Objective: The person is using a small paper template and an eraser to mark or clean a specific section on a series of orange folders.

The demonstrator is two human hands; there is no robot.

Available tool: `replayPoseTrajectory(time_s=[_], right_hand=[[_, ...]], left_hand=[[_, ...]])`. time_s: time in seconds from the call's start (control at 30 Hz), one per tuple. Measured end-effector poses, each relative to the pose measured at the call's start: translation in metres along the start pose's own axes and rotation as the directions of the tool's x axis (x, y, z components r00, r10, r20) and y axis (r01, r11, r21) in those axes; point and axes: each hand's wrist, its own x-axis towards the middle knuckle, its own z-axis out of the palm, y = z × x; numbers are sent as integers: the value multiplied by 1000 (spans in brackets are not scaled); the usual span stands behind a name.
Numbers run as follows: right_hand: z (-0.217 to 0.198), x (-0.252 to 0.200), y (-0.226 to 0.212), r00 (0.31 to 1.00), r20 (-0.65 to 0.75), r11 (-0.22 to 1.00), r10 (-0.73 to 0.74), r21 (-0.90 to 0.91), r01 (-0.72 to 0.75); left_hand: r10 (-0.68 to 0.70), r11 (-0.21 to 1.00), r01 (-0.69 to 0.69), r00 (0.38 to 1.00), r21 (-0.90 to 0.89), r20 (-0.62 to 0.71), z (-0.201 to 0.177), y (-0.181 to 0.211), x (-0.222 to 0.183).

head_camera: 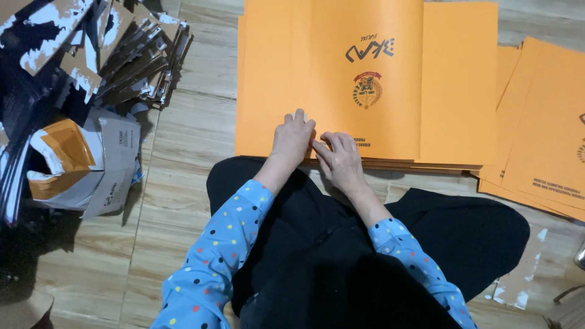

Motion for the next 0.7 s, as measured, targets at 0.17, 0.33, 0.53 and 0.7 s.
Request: replayPoseTrajectory(time_s=[0.17,0.33,0.53,0.7], right_hand=[[-22,-3,27,976,38,960,216,-190,-205],[-52,-6,61,918,11,885,396,-272,-379],[-42,-17,77,877,46,863,477,-211,-459],[-35,-20,83,848,101,848,521,-175,-500]], left_hand=[[-12,999,15,998,44,-59,1,8,-1],[-2,998,4,1000,66,-28,-18,12,-5],[2,995,-2,1000,95,5,-28,15,-5],[15,995,-11,999,102,-37,-29,16,-5]])
